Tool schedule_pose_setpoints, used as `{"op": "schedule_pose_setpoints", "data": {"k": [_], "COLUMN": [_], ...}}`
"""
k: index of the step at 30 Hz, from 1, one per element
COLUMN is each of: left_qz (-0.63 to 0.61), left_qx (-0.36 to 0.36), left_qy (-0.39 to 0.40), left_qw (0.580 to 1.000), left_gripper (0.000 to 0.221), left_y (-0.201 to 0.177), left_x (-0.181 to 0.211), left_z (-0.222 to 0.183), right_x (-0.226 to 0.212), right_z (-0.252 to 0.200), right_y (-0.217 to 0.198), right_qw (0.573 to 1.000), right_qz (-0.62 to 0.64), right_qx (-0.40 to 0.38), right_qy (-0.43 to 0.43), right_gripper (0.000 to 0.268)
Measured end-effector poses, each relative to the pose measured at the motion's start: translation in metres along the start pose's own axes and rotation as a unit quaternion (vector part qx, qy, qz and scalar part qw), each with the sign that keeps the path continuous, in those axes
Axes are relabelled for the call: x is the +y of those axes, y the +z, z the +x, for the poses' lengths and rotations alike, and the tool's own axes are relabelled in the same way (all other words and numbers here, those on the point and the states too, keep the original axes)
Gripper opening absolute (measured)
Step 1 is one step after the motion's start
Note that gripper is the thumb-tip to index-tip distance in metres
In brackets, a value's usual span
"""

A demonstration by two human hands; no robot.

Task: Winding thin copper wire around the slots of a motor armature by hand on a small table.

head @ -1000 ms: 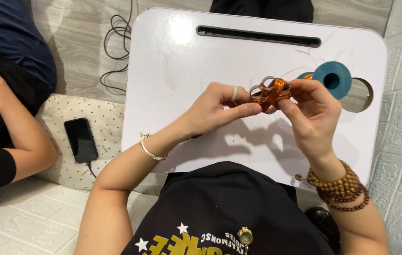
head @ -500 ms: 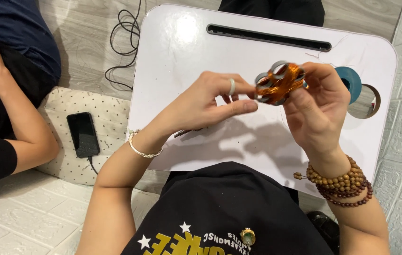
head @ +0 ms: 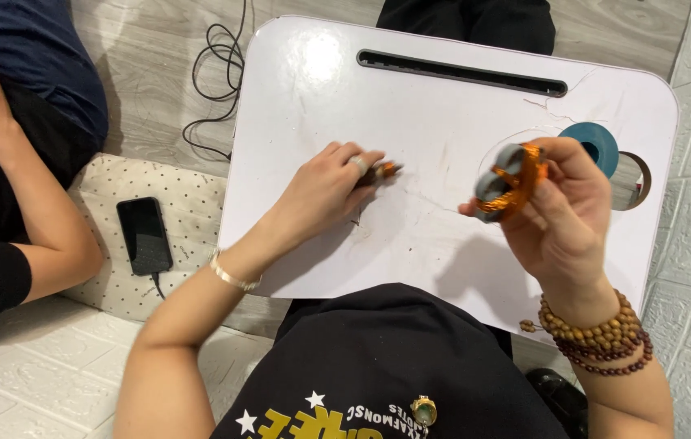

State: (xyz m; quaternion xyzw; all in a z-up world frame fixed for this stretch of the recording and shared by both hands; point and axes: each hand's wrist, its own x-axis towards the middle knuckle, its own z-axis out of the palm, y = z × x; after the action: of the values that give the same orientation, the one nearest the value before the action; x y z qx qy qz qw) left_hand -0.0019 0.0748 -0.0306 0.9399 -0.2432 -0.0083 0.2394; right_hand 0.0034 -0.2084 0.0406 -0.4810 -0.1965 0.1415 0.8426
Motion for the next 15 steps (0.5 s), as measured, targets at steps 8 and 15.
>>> {"op": "schedule_pose_setpoints", "data": {"k": [8, 15], "left_qz": [0.003, -0.239], "left_qx": [0.031, 0.109], "left_qy": [0.079, 0.162], "left_qw": [0.996, 0.951], "left_gripper": [0.032, 0.044], "left_y": [0.007, -0.026], "left_x": [0.012, 0.048], "left_z": [0.045, 0.044], "right_x": [-0.009, -0.011], "right_z": [-0.015, -0.016], "right_y": [-0.008, 0.004], "right_qw": [0.998, 0.993], "right_qz": [-0.004, -0.045], "right_qx": [0.056, 0.099], "right_qy": [-0.028, -0.04], "right_gripper": [0.03, 0.032]}}
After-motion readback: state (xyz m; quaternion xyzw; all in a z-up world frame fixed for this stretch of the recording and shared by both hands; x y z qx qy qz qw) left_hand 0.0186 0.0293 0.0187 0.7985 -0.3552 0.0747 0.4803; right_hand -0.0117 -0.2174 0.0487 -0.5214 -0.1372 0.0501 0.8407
